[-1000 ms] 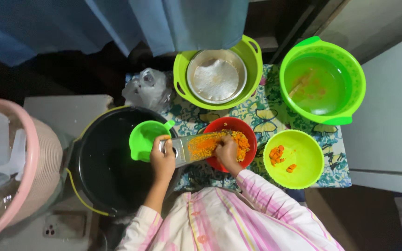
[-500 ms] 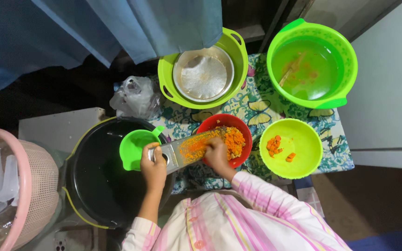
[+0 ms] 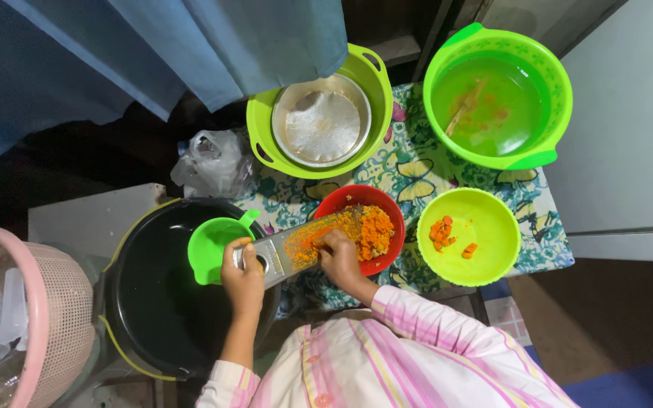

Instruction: The person grates carrot pieces on a metal box grater held over a red bowl, repeatedly rubbing carrot chunks against the grating surface so shreds fall into the bowl. Grated carrot accumulates in the red bowl while whole carrot pieces sit in a nearby yellow bowl.

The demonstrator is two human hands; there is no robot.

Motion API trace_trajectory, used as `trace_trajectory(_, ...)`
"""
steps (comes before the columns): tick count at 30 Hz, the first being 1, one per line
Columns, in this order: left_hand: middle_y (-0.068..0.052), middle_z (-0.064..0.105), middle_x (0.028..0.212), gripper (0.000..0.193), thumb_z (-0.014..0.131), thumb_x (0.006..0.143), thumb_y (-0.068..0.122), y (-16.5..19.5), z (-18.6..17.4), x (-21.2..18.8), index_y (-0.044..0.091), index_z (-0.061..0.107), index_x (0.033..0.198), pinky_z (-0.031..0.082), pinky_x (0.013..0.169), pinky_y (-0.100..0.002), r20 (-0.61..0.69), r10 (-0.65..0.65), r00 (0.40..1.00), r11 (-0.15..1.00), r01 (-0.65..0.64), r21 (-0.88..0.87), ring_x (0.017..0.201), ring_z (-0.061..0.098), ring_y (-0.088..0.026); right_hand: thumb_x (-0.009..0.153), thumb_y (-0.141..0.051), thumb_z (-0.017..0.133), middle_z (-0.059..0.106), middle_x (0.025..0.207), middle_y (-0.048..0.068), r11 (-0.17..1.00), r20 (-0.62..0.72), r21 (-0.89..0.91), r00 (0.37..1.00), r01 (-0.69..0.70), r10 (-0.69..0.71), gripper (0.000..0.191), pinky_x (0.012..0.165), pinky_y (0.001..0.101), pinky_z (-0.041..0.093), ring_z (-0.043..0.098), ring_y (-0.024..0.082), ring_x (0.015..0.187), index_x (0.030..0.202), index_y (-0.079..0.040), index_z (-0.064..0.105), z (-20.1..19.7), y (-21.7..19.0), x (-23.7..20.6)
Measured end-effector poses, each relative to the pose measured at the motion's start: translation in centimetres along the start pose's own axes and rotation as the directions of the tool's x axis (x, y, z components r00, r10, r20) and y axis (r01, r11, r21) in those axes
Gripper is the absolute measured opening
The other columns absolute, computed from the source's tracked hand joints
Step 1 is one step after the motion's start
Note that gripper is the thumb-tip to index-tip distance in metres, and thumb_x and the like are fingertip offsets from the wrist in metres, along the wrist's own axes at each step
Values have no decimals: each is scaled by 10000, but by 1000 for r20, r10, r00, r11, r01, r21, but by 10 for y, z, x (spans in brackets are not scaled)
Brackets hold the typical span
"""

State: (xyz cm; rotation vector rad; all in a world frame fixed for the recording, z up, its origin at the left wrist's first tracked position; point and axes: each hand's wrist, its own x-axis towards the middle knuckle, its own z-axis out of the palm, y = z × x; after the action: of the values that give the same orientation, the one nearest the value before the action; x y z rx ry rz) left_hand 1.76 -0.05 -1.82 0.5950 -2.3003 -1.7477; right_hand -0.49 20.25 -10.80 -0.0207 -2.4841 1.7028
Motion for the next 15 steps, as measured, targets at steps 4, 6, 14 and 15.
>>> trace_trajectory(4,-28,643,918,169,596,1011,137,0,0,2,23,643,1126,483,681,-253,1,17,1000,1000,-17,-7,757,566,-90,780,35,638,711,890,186,991,-155,-132,987,8,-29,165,799,425,557,700,367,856,869,-35,758,-5,9,5)
trace_trajectory(6,-16,647,920,173,586,1008,136,0,-1,2,27,638,1132,488,684,-248,8,16,1000,1000,-16,-11,759,577,-81,782,33,638,712,875,182,974,-159,-176,981,-141,113,189,802,426,555,707,355,836,880,-43,780,-13,12,14)
trace_trajectory(14,-3,602,842,172,607,1009,145,-4,1,4,27,646,1128,427,590,-253,4,-24,1000,999,24,-32,662,492,-69,801,15,665,693,908,154,990,40,128,997,62,-67,124,801,390,543,676,320,878,887,-40,734,11,-45,-20)
trace_trajectory(15,0,599,843,170,606,1012,146,-5,1,4,27,643,1129,421,583,-251,8,-20,1000,998,20,-51,659,487,-66,796,25,661,668,919,170,990,72,136,996,49,-59,144,786,396,536,663,332,879,909,-33,728,16,-50,-25)
